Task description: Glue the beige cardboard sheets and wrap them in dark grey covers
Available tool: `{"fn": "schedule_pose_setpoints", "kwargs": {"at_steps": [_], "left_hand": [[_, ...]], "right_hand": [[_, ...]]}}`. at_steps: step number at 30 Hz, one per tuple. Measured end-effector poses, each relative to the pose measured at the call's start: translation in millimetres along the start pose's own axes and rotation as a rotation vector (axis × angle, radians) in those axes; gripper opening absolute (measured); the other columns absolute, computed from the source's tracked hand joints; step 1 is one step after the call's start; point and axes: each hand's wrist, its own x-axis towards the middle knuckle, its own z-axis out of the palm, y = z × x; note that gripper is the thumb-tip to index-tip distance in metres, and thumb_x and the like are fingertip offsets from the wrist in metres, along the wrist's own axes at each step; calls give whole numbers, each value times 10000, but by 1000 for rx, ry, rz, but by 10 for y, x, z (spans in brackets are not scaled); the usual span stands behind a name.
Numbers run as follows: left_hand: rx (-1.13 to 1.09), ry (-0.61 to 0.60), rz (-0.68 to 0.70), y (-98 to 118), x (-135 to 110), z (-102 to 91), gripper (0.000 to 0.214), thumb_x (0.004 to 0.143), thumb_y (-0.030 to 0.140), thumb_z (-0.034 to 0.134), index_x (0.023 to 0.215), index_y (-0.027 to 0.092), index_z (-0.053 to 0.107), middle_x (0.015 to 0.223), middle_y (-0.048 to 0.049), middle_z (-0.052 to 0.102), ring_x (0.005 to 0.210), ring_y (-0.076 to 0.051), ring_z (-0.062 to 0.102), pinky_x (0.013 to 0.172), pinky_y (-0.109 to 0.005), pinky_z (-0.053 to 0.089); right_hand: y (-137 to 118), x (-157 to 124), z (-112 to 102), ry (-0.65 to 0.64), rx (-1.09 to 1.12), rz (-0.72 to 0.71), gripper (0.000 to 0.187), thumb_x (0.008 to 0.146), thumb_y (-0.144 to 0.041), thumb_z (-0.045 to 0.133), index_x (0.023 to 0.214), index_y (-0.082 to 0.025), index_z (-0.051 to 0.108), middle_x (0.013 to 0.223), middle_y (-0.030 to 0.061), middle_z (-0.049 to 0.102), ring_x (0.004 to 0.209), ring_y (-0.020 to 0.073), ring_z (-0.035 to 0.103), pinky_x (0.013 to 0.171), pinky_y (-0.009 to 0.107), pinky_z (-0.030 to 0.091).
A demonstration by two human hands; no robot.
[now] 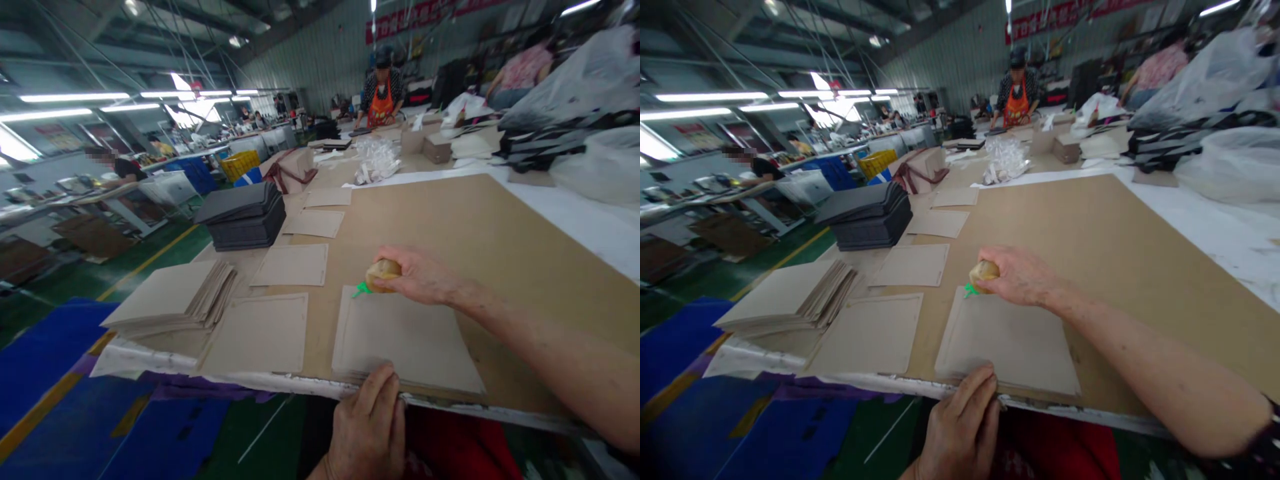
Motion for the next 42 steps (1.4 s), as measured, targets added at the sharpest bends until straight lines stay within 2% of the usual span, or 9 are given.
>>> {"fn": "schedule_pose_setpoints", "kwargs": {"at_steps": [6, 10, 15, 20, 26, 29, 33, 37, 42], "left_hand": [[13, -26, 13, -103, -48, 54, 310, 925, 153, 534, 1227, 130, 601, 1205, -150, 710, 1051, -211, 715, 863, -271, 617], [23, -31, 33, -129, -57, 60, 318, 931, 155, 531, 1240, 122, 599, 1206, -151, 707, 1015, -197, 726, 849, -252, 617], [39, -25, 33, -133, -63, 47, 316, 924, 145, 550, 1235, 126, 607, 1205, -149, 706, 1022, -196, 722, 855, -254, 611], [54, -24, 78, -164, -2, 18, 290, 912, 125, 566, 1195, 130, 628, 1163, -132, 721, 1009, -194, 719, 829, -256, 605], [13, -12, 51, -17, 296, -90, 120, 895, 144, 601, 995, 179, 659, 908, -64, 723, 796, -190, 686, 714, -316, 566], [-71, -69, 76, 118, 474, -55, 101, 877, 132, 622, 961, 183, 647, 863, -51, 694, 781, -197, 638, 742, -361, 543], [-146, -209, 80, 278, 673, 107, 156, 892, 245, 633, 1029, 172, 635, 1047, -96, 686, 980, -266, 615, 890, -471, 518], [-131, -268, 69, 374, 807, 249, 216, 869, 332, 677, 992, 161, 632, 998, -95, 673, 919, -271, 592, 836, -491, 530], [-76, -296, 49, 428, 867, 295, 153, 863, 305, 669, 910, 164, 636, 928, -93, 640, 882, -269, 551, 793, -491, 526]], "right_hand": [[92, 104, -338, 39, 303, 123, 320, 720, -467, 721, 853, -225, 560, 662, -36, 568, 575, 131, 490, 503, 250, 324], [122, 13, -477, 116, 564, 155, 417, 683, -562, 736, 828, -239, 514, 583, -66, 475, 468, 101, 380, 411, 225, 247], [283, -288, -467, 322, 830, 229, 397, 687, -526, 755, 839, -247, 517, 677, -35, 500, 484, 108, 388, 374, 215, 184], [587, -829, -566, 556, 985, 336, 267, 764, -429, 719, 869, -227, 580, 733, -10, 503, 506, 96, 320, 401, 245, 109], [826, -1523, -525, 734, 1061, 489, 186, 785, -354, 716, 814, -222, 588, 745, 6, 495, 517, 100, 315, 427, 289, 77], [843, -1741, -420, 830, 1070, 519, 179, 786, -350, 716, 806, -236, 580, 787, 14, 496, 545, 117, 342, 426, 296, 79], [846, -1864, -313, 916, 1067, 519, 211, 762, -357, 734, 820, -246, 565, 815, 12, 496, 577, 133, 377, 415, 284, 102], [854, -1874, -253, 949, 1047, 510, 243, 745, -369, 743, 849, -251, 557, 813, 7, 499, 599, 144, 408, 412, 255, 166], [883, -1895, -224, 957, 962, 502, 243, 766, -412, 707, 847, -268, 528, 787, 4, 493, 580, 157, 425, 408, 241, 207]]}}
